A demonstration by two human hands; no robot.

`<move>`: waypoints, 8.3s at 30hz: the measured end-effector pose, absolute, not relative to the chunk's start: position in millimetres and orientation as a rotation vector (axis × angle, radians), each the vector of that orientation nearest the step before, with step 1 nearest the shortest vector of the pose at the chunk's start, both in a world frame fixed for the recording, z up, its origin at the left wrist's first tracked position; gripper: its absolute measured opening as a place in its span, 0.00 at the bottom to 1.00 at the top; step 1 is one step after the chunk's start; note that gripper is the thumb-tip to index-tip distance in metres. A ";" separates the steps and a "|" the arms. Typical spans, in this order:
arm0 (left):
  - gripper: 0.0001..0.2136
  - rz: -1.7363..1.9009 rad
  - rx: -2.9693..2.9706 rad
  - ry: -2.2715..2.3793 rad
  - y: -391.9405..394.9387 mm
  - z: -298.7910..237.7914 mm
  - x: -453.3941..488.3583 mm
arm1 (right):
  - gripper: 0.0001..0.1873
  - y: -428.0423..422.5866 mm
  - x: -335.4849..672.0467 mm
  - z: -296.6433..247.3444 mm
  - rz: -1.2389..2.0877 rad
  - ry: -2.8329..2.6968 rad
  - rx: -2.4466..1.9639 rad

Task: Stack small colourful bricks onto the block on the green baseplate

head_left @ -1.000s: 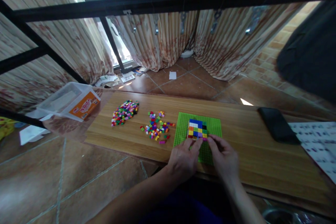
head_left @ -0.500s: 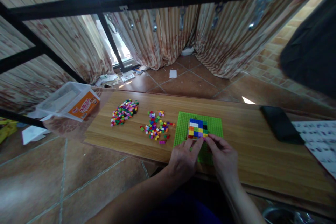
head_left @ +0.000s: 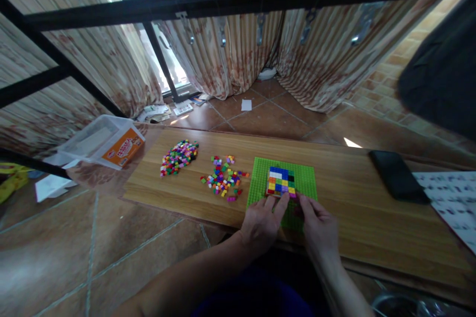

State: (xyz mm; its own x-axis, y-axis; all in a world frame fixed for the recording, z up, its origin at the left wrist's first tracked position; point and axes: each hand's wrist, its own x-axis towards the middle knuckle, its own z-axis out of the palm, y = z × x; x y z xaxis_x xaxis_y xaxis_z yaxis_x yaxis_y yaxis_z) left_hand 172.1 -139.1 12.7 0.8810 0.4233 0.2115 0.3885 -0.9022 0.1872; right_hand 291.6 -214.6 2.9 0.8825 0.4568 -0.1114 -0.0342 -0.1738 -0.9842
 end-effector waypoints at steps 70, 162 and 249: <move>0.08 0.826 2.490 0.637 -116.8 9.6 160.4 | 0.15 -220.4 293.4 -4.7 -0.537 -1.414 -2.080; 0.19 0.653 2.455 0.649 -132.3 8.6 168.8 | 0.14 -202.4 289.4 1.3 0.425 -0.384 -1.518; 0.20 0.676 2.238 0.755 -122.1 4.9 126.1 | 0.13 -201.1 288.6 22.1 -0.240 -1.563 -1.906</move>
State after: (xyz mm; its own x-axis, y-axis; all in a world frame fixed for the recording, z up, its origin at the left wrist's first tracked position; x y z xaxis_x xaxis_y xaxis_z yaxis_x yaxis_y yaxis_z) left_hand 126.1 -122.1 4.9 0.6981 0.6708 0.2505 0.3224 -0.6068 0.7265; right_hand 288.6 -201.1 22.1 0.2716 0.8083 0.5224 0.9277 -0.0754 -0.3656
